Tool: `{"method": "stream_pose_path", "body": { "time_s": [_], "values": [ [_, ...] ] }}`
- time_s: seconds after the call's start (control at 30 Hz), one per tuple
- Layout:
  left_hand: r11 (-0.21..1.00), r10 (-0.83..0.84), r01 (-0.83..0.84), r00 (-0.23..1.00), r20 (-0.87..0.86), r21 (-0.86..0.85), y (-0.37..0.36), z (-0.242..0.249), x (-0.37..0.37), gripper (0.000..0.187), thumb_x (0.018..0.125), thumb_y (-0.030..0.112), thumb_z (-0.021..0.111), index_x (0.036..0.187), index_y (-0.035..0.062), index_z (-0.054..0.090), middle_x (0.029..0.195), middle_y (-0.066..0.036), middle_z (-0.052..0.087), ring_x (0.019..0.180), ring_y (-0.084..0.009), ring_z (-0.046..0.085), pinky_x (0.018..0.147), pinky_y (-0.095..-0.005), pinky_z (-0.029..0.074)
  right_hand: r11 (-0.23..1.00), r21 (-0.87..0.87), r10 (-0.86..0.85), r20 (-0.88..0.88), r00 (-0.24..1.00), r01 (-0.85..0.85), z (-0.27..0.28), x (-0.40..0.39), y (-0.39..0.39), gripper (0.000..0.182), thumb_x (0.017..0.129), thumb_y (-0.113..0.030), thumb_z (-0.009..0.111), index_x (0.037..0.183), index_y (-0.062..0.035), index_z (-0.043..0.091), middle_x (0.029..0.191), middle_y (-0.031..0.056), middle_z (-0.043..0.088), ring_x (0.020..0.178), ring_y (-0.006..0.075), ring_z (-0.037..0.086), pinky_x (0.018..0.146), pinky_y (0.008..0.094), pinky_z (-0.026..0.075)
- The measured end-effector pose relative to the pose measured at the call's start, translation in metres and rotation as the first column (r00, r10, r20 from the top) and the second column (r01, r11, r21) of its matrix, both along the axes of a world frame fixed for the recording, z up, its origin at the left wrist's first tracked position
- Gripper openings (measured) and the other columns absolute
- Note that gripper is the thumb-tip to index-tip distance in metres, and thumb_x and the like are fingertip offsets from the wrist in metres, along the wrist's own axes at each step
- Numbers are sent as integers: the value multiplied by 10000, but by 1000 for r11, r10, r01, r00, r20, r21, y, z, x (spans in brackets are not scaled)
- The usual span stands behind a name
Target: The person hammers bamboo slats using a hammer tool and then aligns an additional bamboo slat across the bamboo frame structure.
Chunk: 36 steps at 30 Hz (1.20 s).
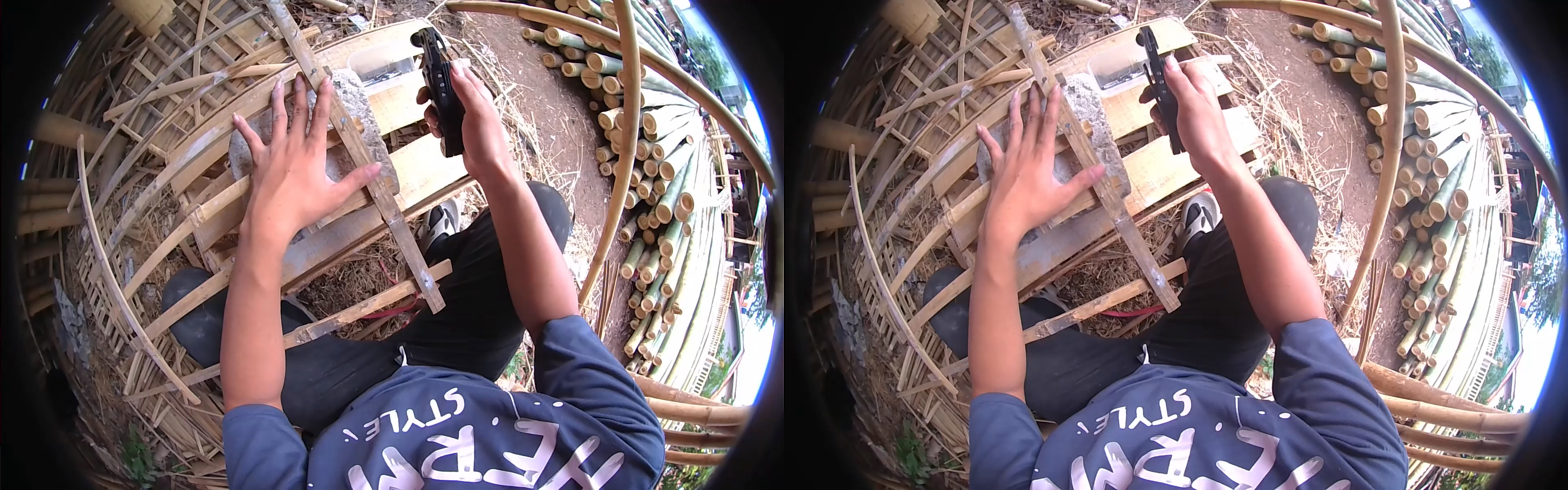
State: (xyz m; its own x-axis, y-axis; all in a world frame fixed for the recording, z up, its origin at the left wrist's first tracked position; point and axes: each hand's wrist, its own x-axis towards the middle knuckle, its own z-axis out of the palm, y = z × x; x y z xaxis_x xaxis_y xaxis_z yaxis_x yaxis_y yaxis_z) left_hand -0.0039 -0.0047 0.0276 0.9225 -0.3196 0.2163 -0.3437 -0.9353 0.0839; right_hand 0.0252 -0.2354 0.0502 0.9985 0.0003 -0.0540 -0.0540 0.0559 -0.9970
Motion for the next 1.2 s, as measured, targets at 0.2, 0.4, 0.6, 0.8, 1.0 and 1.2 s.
{"method": "stream_pose_path", "body": {
  "time_s": [0.2, 0.4, 0.6, 0.8, 1.0, 1.2],
  "values": [
    [1000, 1, -1, 1000, 3, -18, 0, -1, -1, 1194, 744, 866, 527, 1610, 189, 59, 1654, -171, 138, 1536, -358, 60, 1145, -714, -64, 964, 258, 98, -122, 988, -64, -6, 1, -5, 442, 1053, -498, 382, 1089, -82, 525, 867, 33, 576, 656, 103, 480, 603, 273, 383],
    [1000, -2, 2, 1000, 6, -27, 0, 1, -1, 1190, 748, 847, 547, 1610, 187, 59, 1648, -180, 157, 1534, -367, 66, 1142, -718, -64, 943, 314, 156, -134, 979, -107, -3, 0, -5, 459, 1055, -510, 385, 1089, -73, 522, 792, 1, 510, 612, 88, 426, 565, 250, 345],
    [1000, 1, -1, 1000, 1, -18, 0, 0, -1, 1189, 748, 857, 535, 1610, 193, 54, 1647, -179, 161, 1534, -367, 67, 1146, -713, -67, 933, 343, 169, -164, 972, -105, 0, -1, -5, 488, 1055, -512, 385, 1100, -47, 525, 757, -12, 482, 589, 80, 408, 543, 243, 334],
    [1000, 8, -8, 1000, -6, -17, -1, 0, -1, 1193, 743, 870, 524, 1609, 195, 57, 1650, -174, 154, 1534, -363, 66, 1149, -708, -70, 933, 342, 171, -135, 976, -117, -1, -1, -5, 370, 1015, -430, 559, 1073, -65, 563, 733, -15, 512, 565, 67, 436, 523, 249, 352],
    [1000, 6, -6, 1000, 1, -19, -1, 2, -2, 1173, 757, 841, 544, 1610, 191, 67, 1650, -175, 151, 1535, -362, 70, 1147, -713, -60, 981, -174, 88, 29, 996, -81, -12, 1, 0, 362, 918, -241, 741, 1157, -36, 562, 691, -53, 523, 540, 27, 440, 500, 211, 378],
    [1000, 0, 0, 1000, 0, -29, -1, 3, -2, 1166, 763, 817, 567, 1610, 187, 71, 1651, -177, 149, 1535, -360, 69, 1145, -715, -58, 954, -292, 76, 35, 997, -62, -8, -2, 6, 458, 917, -191, 736, 1248, 46, 525, 947, 102, 685, 712, 79, 592, 591, 234, 475]
  ]
}}
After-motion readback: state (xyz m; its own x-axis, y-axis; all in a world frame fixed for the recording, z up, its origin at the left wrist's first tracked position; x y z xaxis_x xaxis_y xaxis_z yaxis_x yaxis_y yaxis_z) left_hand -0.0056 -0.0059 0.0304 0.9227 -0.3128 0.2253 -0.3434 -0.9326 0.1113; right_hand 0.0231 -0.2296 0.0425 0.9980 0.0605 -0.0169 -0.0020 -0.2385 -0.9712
